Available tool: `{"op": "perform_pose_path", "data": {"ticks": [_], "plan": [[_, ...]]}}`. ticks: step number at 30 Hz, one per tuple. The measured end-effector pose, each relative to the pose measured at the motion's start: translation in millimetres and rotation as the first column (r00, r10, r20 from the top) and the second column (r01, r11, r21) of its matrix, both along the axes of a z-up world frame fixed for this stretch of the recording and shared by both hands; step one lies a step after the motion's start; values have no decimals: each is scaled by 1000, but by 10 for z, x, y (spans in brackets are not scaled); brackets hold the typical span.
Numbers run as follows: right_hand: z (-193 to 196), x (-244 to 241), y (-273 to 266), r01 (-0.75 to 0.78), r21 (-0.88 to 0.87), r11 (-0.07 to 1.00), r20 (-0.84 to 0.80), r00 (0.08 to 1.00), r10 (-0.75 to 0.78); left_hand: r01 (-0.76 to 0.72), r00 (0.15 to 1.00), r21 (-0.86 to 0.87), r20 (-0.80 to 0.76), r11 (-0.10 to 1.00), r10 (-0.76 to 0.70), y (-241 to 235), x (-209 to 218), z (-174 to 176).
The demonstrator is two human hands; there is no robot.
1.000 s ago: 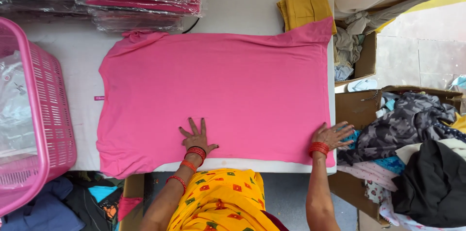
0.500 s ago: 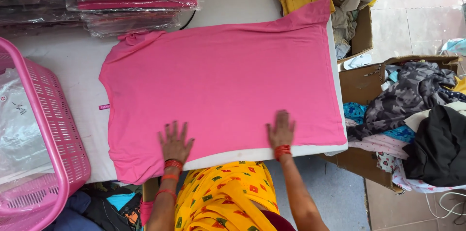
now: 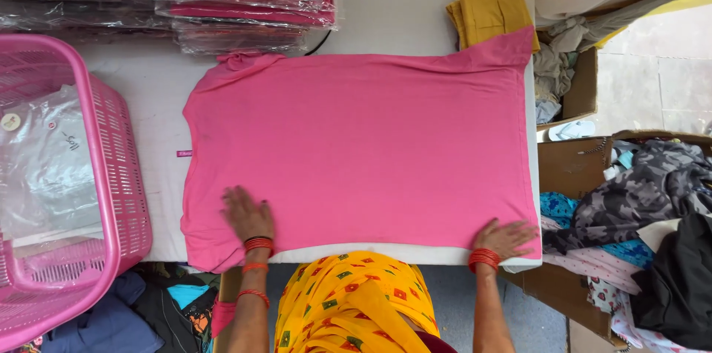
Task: The person folds a yellow patterned cloth and places it into a clear plastic bag on a white table. They then pick up a pink t-shirt, lay it flat, and fold it neatly by hand before placing it on a stack of other packaged clothes.
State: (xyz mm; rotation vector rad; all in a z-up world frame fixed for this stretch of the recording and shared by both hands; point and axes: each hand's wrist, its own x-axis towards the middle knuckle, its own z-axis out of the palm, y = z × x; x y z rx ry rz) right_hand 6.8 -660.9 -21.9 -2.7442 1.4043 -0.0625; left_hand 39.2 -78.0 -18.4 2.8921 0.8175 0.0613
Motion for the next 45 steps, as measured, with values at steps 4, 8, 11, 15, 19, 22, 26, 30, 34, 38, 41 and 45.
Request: {"op": "perform_pose_path", "data": {"ticks": [4,8,11,15,19,22,26,30,34,38,41,45], "plan": [[20,245,1355,-645,109,757,127,764,633,459,887,-96,-3,883,-461,-989,76,-150],[112,198,1746,-871,160,464,43,476,878,446,834,-138,-295,885,-466,-1042,34,260],[288,3,1171,-705,125,698,49,707,706,91,990,84,-118,992,-81,-125,-216,-49],[216,-260,370,-468,88,879,9,883,469,-206,977,103,-42,973,211,844,-338,-109],[191,-243,129,-242,165,956,57,970,236,-332,930,51,-148,942,336,1113,-172,81],[-170,-176,46,-242,83,967,85,968,235,-265,929,258,-191,929,318,1056,-28,134],[-250,139,770,-652,89,753,279,742,609,55,942,-33,332,998,-41,745,285,-153],[201,638,2012,-954,76,289,166,298,940,269,947,14,176,963,-267,84,666,-135],[565,1368,2534,-856,511,-82,-63,-132,989,394,909,-60,176,917,-379,-179,1122,-113],[370,2418,2431,-940,292,-178,-44,-199,979,91,987,177,-149,980,-65,-309,1436,8],[400,3294,2273,-979,202,9,-108,-13,994,77,992,17,101,997,-78,-238,1362,-170],[295,4221,2026,-982,97,160,-132,147,980,95,971,-51,224,994,-82,-328,1416,-47]]}}
